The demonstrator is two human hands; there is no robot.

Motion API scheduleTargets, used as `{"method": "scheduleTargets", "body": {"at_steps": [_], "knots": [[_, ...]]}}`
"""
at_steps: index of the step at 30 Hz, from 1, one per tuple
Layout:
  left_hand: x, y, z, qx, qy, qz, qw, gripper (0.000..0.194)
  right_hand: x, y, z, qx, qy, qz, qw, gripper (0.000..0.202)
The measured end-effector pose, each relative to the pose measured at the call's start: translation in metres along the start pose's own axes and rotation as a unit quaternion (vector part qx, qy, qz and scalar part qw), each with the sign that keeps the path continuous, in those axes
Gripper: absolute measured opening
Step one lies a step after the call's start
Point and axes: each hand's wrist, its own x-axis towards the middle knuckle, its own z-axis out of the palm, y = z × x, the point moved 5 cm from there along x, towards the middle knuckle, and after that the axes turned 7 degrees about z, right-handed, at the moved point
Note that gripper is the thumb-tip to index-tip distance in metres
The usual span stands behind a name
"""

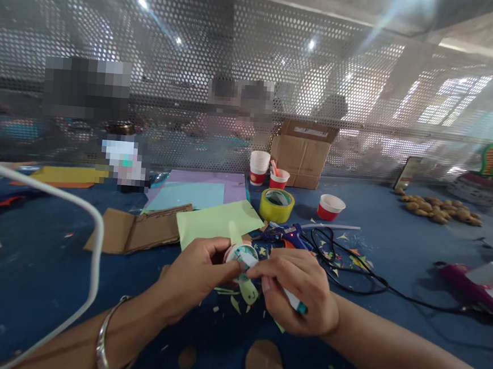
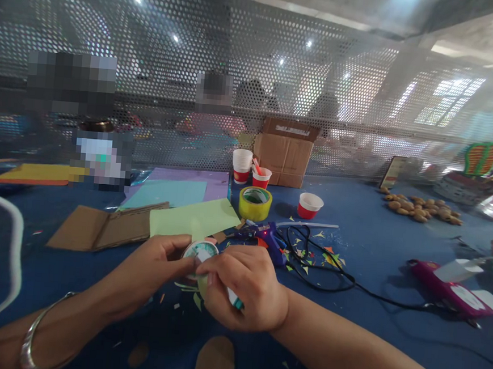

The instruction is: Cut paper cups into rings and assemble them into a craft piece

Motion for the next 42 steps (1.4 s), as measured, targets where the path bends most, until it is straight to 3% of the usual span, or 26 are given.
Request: {"method": "scheduleTargets", "body": {"at_steps": [8,20,26,32,37,42], "knots": [[0.001,-0.003,-0.002,-0.039,0.036,0.018,0.998,0.035,-0.001,0.003,-0.001,-0.001,0.003,0.006,1.0,0.022],[0.001,-0.002,-0.009,0.005,0.072,0.064,0.995,0.033,-0.003,0.005,-0.002,-0.022,0.016,0.018,0.999,0.021],[0.001,-0.006,-0.005,0.006,0.041,0.056,0.998,0.027,-0.002,0.003,-0.002,-0.023,0.018,0.009,1.0,0.023],[-0.001,-0.004,-0.007,-0.023,0.081,0.031,0.996,0.045,-0.003,0.005,-0.002,-0.029,0.016,0.013,0.999,0.022],[0.0,-0.007,-0.009,-0.054,0.076,-0.001,0.996,0.055,-0.004,0.006,-0.003,-0.037,0.02,0.018,0.999,0.023],[0.002,-0.012,-0.01,-0.085,0.065,-0.002,0.994,0.05,-0.004,0.004,-0.001,-0.045,0.015,0.01,0.999,0.022]]}}
